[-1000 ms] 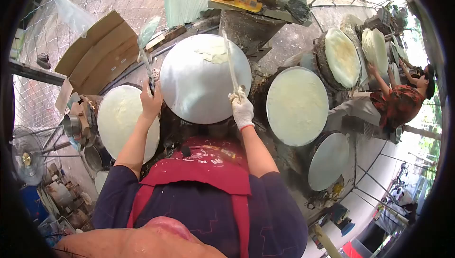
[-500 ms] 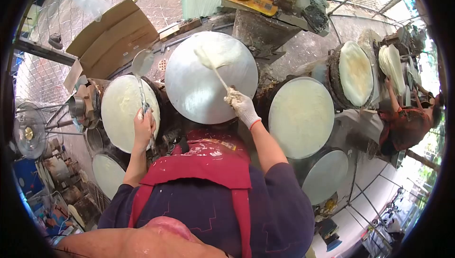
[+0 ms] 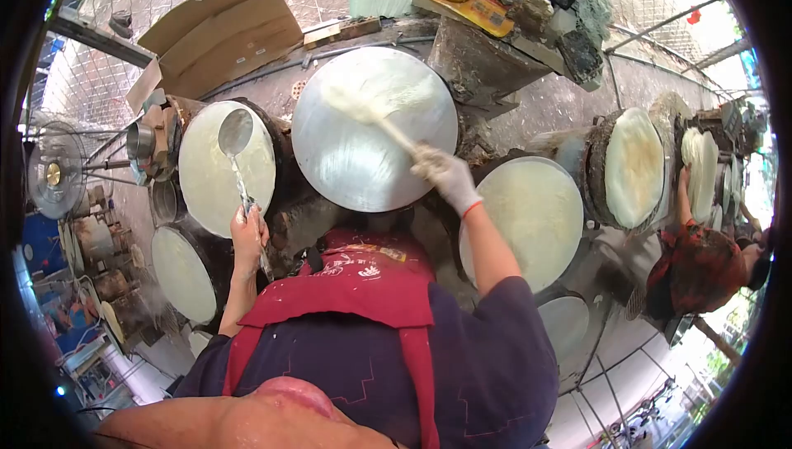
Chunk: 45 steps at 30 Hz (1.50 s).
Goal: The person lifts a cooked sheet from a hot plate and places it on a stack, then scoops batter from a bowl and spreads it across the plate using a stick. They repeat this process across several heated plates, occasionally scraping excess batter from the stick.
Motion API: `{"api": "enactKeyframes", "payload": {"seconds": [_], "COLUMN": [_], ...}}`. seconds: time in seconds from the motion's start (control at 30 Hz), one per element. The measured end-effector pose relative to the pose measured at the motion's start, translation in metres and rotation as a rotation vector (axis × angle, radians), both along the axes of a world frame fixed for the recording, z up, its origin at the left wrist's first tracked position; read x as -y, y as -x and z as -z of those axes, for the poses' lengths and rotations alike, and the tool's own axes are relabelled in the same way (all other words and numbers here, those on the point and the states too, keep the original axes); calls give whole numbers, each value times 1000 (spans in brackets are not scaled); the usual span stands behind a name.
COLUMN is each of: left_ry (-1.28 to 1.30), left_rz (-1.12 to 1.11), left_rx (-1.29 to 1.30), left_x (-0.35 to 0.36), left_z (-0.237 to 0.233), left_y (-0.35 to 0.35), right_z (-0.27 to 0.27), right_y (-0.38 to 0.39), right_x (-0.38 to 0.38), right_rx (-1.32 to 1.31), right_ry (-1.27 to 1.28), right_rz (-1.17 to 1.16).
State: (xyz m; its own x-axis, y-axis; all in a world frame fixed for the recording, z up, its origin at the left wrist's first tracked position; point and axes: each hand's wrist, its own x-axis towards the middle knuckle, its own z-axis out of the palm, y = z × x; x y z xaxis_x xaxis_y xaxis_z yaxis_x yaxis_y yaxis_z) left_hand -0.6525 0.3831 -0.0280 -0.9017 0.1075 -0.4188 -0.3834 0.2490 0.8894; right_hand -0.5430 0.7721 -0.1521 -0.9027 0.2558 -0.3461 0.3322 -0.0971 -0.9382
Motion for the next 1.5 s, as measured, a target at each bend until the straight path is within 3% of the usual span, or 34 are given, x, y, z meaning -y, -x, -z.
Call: {"api": "enactKeyframes", "payload": {"seconds": [0.07,0.1,0.17,0.27,0.37,0.4,0.43,0.63,0.7,0.77,0.83,0.9,1.0,1.07,1.13,1.17,1.23,1.27,1.37,1.4,1.5], "left_ry": [-9,2,15,33,51,58,62,58,61,88,209,366,578,622,694,731,797,831,931,924,907], "left_rz": [-20,-33,-56,-51,-81,-80,-76,-105,-96,-71,-14,65,215,284,363,406,486,527,618,646,750], "left_rx": [-5,-2,-10,-12,22,7,-8,28,34,53,17,-123,-406,-474,-460,-449,-449,-450,-363,-342,-245], "left_x": [5,5,1,2,0,1,2,7,12,19,26,28,21,6,-3,-5,-4,-3,7,13,33], "left_z": [3,2,2,1,-1,0,1,8,14,21,39,64,84,82,84,85,91,92,75,69,56], "left_y": [-5,-10,-11,-17,-20,-20,-20,-28,-27,-23,-9,7,35,48,57,58,58,56,30,17,-26], "right_z": [-5,2,5,24,-25,-7,1,4,-11,-19,-4,6,4,-26,-31,-25,14,-4,4,2,-67], "right_y": [13,25,34,18,22,26,38,38,34,45,69,86,66,48,42,46,68,78,80,72,34], "right_x": [-35,-47,-44,-1,-19,-38,-55,-17,-18,-40,-57,-69,-43,-51,-69,-73,-84,-77,-54,-46,-29], "right_rx": [-91,-11,168,78,50,115,-33,151,164,144,-32,134,183,166,91,198,20,56,127,188,422], "right_ry": [116,72,35,351,-9,194,160,273,160,192,63,136,270,48,-58,165,138,-13,78,271,133], "right_rz": [201,165,-185,-46,-169,-44,-39,-247,-336,-261,-89,-287,-402,-491,-516,-249,-156,-314,-547,-485,-465]}}
